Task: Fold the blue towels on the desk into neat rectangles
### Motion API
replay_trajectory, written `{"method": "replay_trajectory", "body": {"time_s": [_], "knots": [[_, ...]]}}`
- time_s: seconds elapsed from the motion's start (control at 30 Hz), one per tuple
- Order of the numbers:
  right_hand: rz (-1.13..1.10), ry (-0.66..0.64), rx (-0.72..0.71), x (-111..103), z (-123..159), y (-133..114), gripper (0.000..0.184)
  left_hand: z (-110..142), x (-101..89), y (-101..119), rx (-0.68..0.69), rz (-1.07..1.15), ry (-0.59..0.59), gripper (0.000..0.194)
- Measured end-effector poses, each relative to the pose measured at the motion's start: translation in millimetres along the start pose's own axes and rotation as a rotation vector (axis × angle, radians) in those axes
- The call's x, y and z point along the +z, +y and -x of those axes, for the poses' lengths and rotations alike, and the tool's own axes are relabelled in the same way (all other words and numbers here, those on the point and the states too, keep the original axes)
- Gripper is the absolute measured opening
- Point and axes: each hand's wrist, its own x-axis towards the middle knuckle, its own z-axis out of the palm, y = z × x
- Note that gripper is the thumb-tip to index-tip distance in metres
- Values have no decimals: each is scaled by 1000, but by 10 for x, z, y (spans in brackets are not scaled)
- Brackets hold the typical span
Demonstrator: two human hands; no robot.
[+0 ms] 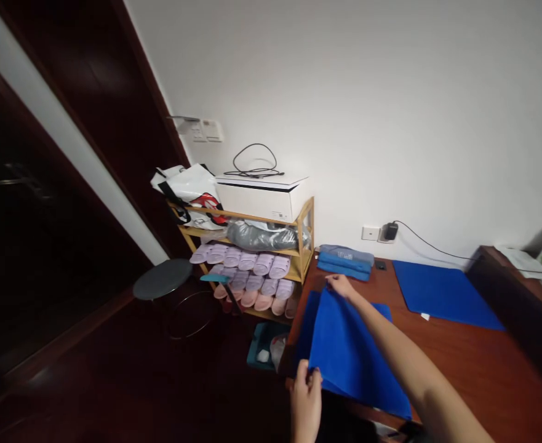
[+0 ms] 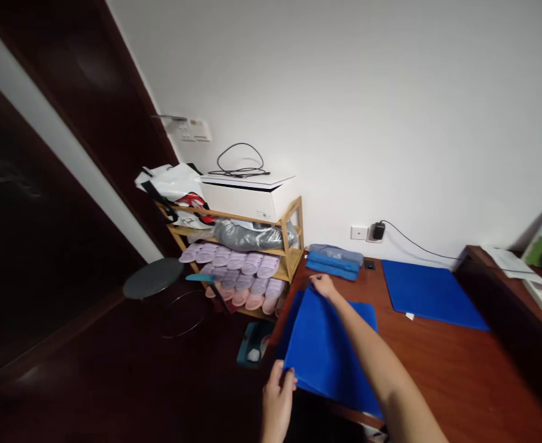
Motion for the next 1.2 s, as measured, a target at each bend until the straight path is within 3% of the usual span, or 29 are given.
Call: {"method": "replay_trajectory", "body": {"time_s": [0.07, 0.17, 0.37, 0.47, 0.67, 0.87, 1.0, 1.1, 1.2], "knots": [[144, -67, -14, 419, -32, 7, 11, -148, -204, -245, 2, -278, 66, 25], [342, -105, -46, 742, 6, 133, 13, -293, -298, -547, 25, -556, 100, 23], [588, -101, -134, 809, -30, 338, 26, -362, -132, -943, 170, -544, 223, 28], [618, -125, -185, 844, -88, 353, 25, -387, -83, -1063, 210, -555, 194, 30], [578, -134, -181, 935, -133, 350, 34, -436, -137, -1022, 168, -539, 162, 28], [487, -133, -118, 756, -91, 250, 30, -483, -308, -788, 51, -429, 58, 21], [410, -105, -143, 575, 12, 74, 26, -455, -409, -638, 37, -288, 57, 16], [323, -87, -203, 377, 109, -112, 24, -399, -491, -491, 71, -190, 66, 36], [226, -76, -258, 3, 261, -260, 20, -381, -599, -322, 86, -139, 72, 55]]}}
